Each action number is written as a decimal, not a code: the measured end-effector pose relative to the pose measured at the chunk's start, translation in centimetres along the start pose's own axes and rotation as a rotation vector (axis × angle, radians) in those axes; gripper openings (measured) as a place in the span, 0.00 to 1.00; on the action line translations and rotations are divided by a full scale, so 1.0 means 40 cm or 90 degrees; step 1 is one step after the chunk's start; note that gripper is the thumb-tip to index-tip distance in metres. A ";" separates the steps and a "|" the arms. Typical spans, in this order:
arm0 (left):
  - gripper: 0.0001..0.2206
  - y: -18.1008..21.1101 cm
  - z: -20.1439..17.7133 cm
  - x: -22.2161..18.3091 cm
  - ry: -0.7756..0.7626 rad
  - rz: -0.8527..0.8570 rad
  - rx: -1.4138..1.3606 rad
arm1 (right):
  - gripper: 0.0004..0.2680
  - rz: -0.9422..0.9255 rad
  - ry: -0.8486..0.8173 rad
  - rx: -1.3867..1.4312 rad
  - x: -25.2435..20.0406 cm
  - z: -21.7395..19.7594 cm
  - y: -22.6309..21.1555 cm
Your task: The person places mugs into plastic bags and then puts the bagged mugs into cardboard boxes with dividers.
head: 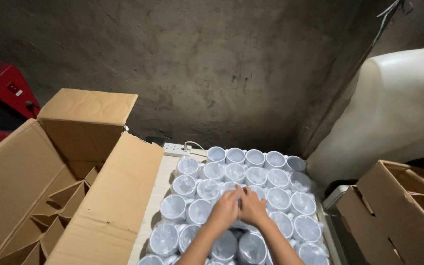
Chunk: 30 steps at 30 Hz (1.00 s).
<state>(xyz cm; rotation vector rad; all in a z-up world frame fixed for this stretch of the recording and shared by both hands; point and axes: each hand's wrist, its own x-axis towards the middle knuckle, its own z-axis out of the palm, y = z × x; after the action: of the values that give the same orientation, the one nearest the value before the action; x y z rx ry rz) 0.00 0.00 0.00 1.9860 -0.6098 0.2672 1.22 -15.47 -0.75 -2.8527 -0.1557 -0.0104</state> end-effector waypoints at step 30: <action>0.10 -0.044 0.049 -0.057 -0.036 0.218 0.226 | 0.19 0.176 0.249 0.425 -0.030 0.108 0.267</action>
<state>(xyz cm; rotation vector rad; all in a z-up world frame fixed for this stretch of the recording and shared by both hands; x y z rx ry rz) -1.15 -0.39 -3.26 2.2245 -0.9967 0.5626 1.15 -24.56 -7.92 -2.1317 0.2686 -0.3808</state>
